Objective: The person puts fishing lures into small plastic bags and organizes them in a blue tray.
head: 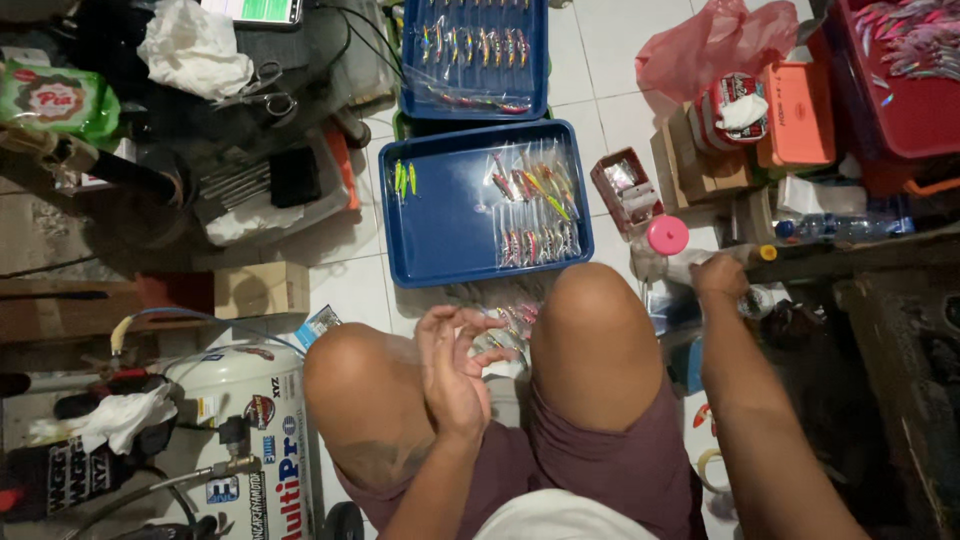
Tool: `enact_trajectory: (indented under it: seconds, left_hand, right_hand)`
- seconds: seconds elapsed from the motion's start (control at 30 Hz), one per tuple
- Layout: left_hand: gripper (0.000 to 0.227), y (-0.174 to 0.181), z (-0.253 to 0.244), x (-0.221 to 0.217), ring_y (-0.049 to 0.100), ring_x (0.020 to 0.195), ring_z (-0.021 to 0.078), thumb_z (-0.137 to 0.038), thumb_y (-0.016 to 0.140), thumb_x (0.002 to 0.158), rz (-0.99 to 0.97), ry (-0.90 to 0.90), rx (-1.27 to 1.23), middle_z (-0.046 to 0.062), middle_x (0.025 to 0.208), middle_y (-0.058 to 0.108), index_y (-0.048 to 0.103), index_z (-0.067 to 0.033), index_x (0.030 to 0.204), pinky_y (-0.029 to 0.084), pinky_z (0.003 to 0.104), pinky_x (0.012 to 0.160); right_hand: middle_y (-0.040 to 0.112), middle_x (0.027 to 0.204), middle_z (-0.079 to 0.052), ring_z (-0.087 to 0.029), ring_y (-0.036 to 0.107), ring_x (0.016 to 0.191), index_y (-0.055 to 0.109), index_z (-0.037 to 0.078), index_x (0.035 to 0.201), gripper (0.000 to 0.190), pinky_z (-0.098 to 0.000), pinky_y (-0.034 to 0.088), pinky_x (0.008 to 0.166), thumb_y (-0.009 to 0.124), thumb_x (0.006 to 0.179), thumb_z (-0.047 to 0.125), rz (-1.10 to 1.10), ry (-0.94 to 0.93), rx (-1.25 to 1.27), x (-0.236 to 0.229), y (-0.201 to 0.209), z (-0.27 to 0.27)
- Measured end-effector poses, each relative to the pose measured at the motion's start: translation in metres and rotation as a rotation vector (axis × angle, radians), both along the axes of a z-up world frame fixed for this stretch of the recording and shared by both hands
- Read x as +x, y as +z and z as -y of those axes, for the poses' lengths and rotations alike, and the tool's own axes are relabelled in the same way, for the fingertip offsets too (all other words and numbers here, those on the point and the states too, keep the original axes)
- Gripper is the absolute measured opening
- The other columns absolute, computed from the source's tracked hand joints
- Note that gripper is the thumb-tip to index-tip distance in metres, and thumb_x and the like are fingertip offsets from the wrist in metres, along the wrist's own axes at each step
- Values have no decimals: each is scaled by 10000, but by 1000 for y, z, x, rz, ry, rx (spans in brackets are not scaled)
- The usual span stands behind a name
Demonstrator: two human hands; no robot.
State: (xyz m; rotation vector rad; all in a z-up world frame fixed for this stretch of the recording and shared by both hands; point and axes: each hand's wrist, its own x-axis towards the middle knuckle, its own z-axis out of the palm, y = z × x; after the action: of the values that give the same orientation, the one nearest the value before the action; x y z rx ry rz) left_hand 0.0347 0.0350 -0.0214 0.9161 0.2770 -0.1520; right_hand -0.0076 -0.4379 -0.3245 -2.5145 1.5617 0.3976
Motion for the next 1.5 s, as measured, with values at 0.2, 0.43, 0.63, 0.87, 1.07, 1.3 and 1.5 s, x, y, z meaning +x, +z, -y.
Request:
enact_trajectory:
  seconds: [0.2, 0.43, 0.63, 0.87, 1.07, 1.3, 1.5]
  left_hand:
    - [159, -13, -5, 1, 768, 984, 365, -103, 552, 1021, -37, 23, 196, 258, 1112, 745, 636, -11, 1119, 661, 387, 553]
    - [316, -6, -16, 3, 719, 1081, 381, -86, 409, 1029, 52, -34, 58, 246, 1233, 679, 529, -54, 1320, 570, 284, 421]
    - [343, 53, -21, 22, 678, 1150, 452, -123, 296, 1032, 166, -264, 129, 282, 1288, 642, 424, -79, 1347, 655, 389, 532]
    - [589, 29, 3, 61, 658, 897, 324, -165, 451, 1012, 387, -791, -84, 273, 1476, 534, 321, -26, 1570, 622, 365, 548]
    - [606, -44, -2, 56, 598, 940, 206, -180, 469, 944, 286, -691, 103, 194, 1444, 545, 431, -100, 1543, 519, 201, 439]
    - [289, -90, -15, 59, 618, 1039, 295, -166, 530, 1032, 425, -343, 392, 230, 1053, 701, 753, 11, 979, 452, 461, 1043]
    - [449, -67, -8, 59, 769, 882, 260, -180, 498, 964, 79, -518, -90, 171, 948, 754, 606, -29, 1373, 631, 354, 766]
  right_hand:
    - [757, 1111, -241, -449, 727, 1027, 788, 38, 1067, 366, -551, 597, 801, 785, 863, 342, 35, 17, -16, -11, -27, 24]
    - [793, 938, -191, -436, 746, 957, 837, 165, 1023, 183, -556, 610, 771, 705, 936, 256, 180, -17, -113, -44, 27, 28]
    - [629, 828, -69, -138, 564, 704, 708, 41, 1033, 126, -273, 496, 646, 817, 1085, 77, 1337, -6, 124, -21, 236, -108]
    - [589, 821, 37, -34, 555, 722, 617, 136, 885, 161, -134, 443, 627, 706, 1015, 101, 1577, -252, 900, 12, 317, -335]
    - [669, 1016, -43, -112, 612, 962, 666, 63, 864, 123, -234, 497, 841, 781, 904, 55, 1533, -214, 932, 43, 288, -391]
    - [599, 1184, -123, -165, 650, 944, 459, 98, 1475, 598, -294, 615, 762, 733, 951, 183, 1176, -30, 1195, 40, 253, -362]
    - [785, 918, -183, -215, 744, 699, 700, 85, 1275, 428, -319, 606, 501, 808, 877, 199, 875, 279, 1224, 37, 305, -364]
